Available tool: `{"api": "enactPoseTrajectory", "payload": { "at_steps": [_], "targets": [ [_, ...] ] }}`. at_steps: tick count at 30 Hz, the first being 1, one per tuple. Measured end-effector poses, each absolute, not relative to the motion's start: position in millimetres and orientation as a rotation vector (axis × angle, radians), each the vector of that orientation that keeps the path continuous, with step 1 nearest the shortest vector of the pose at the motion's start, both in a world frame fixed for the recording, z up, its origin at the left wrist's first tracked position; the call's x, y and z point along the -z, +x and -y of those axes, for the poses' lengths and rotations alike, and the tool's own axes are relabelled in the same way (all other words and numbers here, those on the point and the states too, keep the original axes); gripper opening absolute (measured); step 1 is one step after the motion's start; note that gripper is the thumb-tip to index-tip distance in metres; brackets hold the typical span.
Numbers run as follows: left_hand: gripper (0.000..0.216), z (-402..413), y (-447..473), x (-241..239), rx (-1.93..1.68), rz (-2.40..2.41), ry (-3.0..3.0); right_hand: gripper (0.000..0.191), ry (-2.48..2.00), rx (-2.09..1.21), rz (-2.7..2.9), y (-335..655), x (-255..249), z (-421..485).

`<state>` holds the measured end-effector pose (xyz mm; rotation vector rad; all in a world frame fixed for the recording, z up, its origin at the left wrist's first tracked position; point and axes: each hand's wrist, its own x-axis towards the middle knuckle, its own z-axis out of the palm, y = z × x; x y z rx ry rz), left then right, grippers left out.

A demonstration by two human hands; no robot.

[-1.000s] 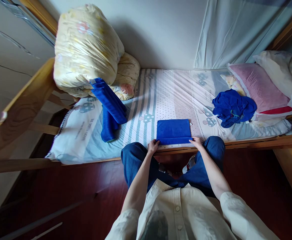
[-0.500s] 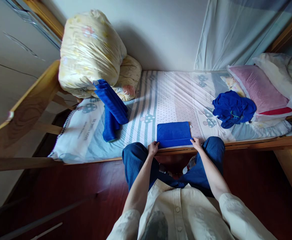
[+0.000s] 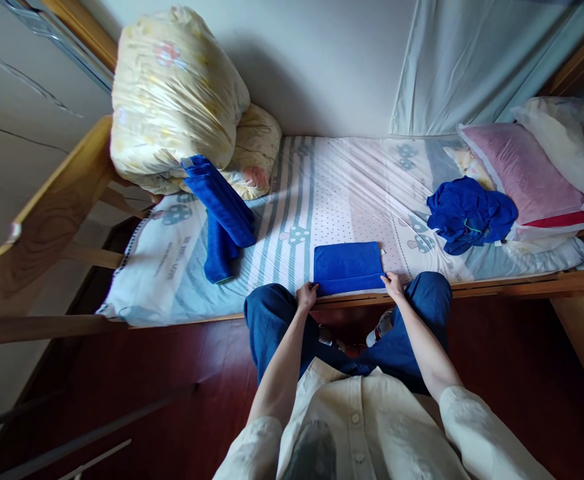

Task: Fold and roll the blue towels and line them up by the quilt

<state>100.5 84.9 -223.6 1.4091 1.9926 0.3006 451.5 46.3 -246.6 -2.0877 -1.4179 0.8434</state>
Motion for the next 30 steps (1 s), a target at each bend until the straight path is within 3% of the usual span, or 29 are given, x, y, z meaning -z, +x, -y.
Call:
{"api": "enactPoseTrajectory", "payload": {
  "at_steps": [20,30],
  "targets": [
    [0.021,-83,100,216,-0.416,-1.963,1.407,0.022,-2.045,-0.829,1.355,450,248,-51],
    [0.025,-80,97,222,-0.46,-1.954,1.485,0.023,-2.084,-0.737,1.407,445,224,-47]
  ]
}}
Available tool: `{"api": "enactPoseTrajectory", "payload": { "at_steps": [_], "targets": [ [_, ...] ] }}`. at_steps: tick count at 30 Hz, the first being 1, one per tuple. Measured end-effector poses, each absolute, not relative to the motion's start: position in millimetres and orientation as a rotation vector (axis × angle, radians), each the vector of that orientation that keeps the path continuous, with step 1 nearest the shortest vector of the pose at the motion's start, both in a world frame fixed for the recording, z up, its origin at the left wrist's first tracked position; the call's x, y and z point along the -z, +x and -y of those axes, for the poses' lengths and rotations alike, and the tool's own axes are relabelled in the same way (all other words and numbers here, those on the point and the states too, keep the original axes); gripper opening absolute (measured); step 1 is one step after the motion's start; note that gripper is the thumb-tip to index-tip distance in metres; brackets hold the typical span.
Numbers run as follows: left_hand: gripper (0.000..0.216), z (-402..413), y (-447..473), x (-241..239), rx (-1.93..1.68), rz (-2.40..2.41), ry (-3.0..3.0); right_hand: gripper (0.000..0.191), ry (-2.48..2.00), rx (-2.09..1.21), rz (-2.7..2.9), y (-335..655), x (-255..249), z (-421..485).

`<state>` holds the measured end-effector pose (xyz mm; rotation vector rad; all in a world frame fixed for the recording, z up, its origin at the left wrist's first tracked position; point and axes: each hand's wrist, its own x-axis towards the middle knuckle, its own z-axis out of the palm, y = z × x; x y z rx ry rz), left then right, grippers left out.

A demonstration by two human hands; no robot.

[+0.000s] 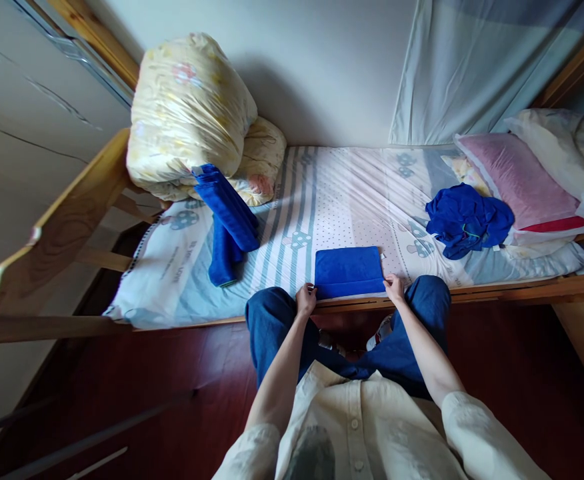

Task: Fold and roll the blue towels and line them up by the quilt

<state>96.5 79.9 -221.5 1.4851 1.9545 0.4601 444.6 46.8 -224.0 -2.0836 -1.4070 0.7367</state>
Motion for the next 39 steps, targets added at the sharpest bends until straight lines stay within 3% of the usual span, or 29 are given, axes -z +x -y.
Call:
{"api": "enactPoseTrajectory", "payload": {
  "at_steps": [6,18,29,39],
  "targets": [
    [0.04,-68,101,225,-0.59,-1.628,2.102,0.038,-1.882,-0.416,1.947,422,197,-39],
    [0.07,-56,104,243,0.073,-1.553,2.379,0.065,-1.893,-0.464,2.446,420,206,-28],
    [0.061,-67,95,248,0.112,-1.481,2.435,0.061,-1.912,-0.371,2.435,427,227,-36],
    [0.064,-62,102,220,0.039,-1.538,2.259,0.058,-1.957,-0.505,2.344,426,205,-33]
  ]
}}
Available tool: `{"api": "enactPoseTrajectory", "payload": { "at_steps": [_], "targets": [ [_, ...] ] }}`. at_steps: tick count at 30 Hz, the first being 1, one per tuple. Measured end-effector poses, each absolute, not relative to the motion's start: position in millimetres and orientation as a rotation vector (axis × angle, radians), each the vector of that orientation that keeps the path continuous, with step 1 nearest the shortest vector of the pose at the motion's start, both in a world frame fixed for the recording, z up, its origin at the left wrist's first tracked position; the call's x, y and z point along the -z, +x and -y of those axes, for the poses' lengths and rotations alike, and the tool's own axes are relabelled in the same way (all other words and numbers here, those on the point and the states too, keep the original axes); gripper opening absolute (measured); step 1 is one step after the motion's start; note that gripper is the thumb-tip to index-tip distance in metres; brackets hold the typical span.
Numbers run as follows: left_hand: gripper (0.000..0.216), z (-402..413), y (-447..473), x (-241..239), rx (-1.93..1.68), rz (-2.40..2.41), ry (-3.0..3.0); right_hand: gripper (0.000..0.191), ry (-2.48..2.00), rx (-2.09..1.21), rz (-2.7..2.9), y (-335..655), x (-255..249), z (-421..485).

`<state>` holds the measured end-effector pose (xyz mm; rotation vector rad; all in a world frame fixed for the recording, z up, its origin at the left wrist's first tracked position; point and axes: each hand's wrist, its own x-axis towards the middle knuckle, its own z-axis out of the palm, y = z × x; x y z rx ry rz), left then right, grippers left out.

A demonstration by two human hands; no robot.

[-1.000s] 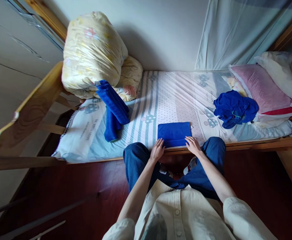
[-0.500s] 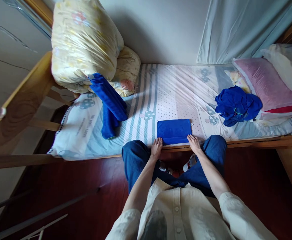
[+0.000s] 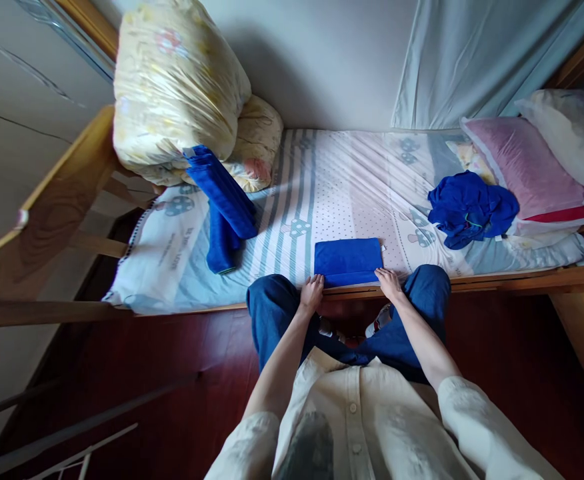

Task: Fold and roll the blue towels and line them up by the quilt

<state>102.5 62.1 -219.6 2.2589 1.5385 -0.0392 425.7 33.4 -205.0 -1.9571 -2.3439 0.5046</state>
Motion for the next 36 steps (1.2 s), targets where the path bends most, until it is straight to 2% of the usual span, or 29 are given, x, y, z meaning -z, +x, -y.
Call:
{"api": "enactPoseTrajectory", "payload": {
  "at_steps": [7,17,24,30,36],
  "targets": [
    [0.054,-67,101,199,-0.087,-1.679,2.012,0.051,-2.095,-0.864,1.984,435,192,-44],
    [0.039,-88,106,203,-0.471,-1.878,1.361,0.035,-1.937,-0.822,1.536,441,223,-58],
    [0.029,-92,106,214,-0.477,-1.92,1.288,0.026,-1.969,-0.845,1.338,441,240,-64],
    [0.033,-94,104,219,-0.449,-1.968,1.268,0.03,-2.021,-0.817,1.274,440,239,-65],
    [0.026,-93,101,224,-0.423,-2.025,1.226,0.041,-2.093,-0.832,1.255,441,240,-64]
  ]
}}
